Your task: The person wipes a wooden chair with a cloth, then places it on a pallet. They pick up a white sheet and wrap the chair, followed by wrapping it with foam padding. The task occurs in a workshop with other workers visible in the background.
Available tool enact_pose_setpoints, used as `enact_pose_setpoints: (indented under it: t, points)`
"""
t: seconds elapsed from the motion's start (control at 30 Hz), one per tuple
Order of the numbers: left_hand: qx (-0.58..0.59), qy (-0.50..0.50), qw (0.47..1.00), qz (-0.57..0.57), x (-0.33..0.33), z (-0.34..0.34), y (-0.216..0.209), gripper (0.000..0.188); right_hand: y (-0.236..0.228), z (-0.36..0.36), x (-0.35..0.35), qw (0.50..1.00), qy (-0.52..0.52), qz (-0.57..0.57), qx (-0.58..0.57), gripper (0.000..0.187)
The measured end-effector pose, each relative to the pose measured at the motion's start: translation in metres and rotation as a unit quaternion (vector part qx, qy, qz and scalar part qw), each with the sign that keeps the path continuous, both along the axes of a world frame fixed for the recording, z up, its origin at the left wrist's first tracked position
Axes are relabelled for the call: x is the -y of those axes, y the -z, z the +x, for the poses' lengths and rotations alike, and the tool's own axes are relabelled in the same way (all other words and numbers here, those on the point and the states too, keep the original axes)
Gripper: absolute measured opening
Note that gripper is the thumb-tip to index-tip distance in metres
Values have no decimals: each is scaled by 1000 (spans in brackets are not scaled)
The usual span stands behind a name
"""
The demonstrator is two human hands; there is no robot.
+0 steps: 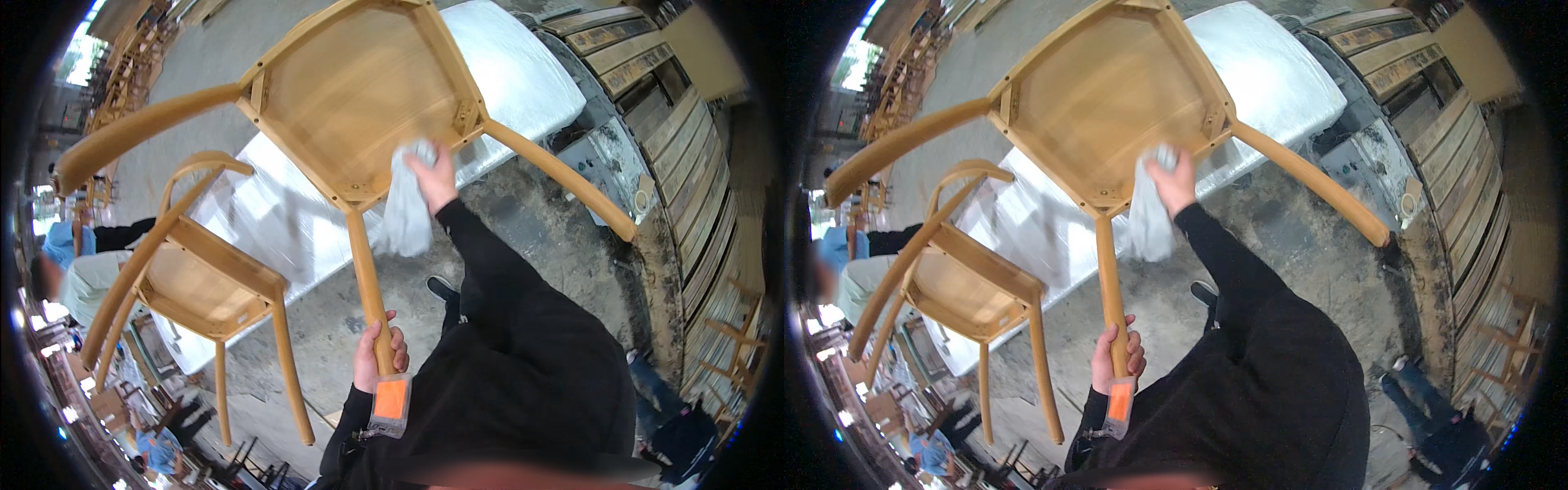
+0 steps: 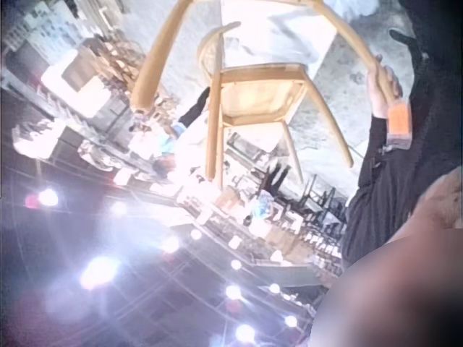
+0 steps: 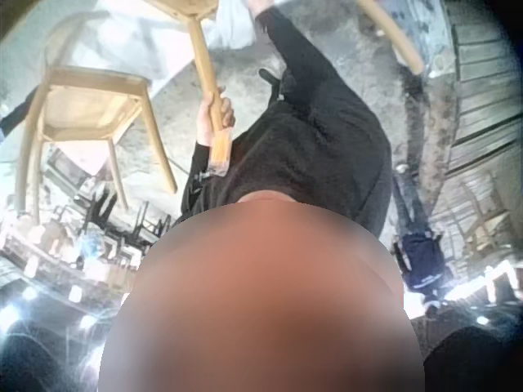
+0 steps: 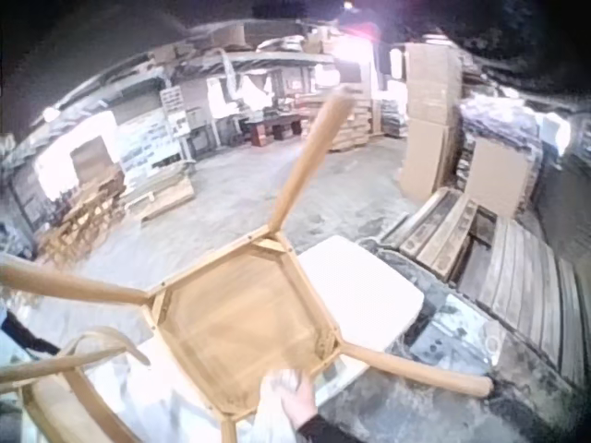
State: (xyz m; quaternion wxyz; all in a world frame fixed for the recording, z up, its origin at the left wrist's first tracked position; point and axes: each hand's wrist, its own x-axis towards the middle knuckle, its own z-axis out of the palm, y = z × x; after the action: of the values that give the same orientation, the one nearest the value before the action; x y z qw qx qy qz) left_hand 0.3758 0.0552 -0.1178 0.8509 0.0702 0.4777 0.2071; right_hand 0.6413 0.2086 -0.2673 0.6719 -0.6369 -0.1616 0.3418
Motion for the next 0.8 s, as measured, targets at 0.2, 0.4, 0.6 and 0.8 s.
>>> enact_pose_setpoints:
  t: [0.2, 0.4, 0.6, 0.8]
  points:
    - [5, -35, 999, -20, 0, 2, -2, 45, -50, 78, -110, 809, 61, 18, 584, 53]
    - [12, -55, 998, -23, -2, 4, -3, 48, -23, -25, -114, 626, -402, 104, 660, 40]
    - [-2, -95, 994, -47, 1, 8, -2, 49, -46, 79, -203, 598, -133, 62, 788, 49]
    - [22, -82, 996, -27, 6, -2, 8, 50, 20, 41, -95, 720, -56, -277, 634, 62]
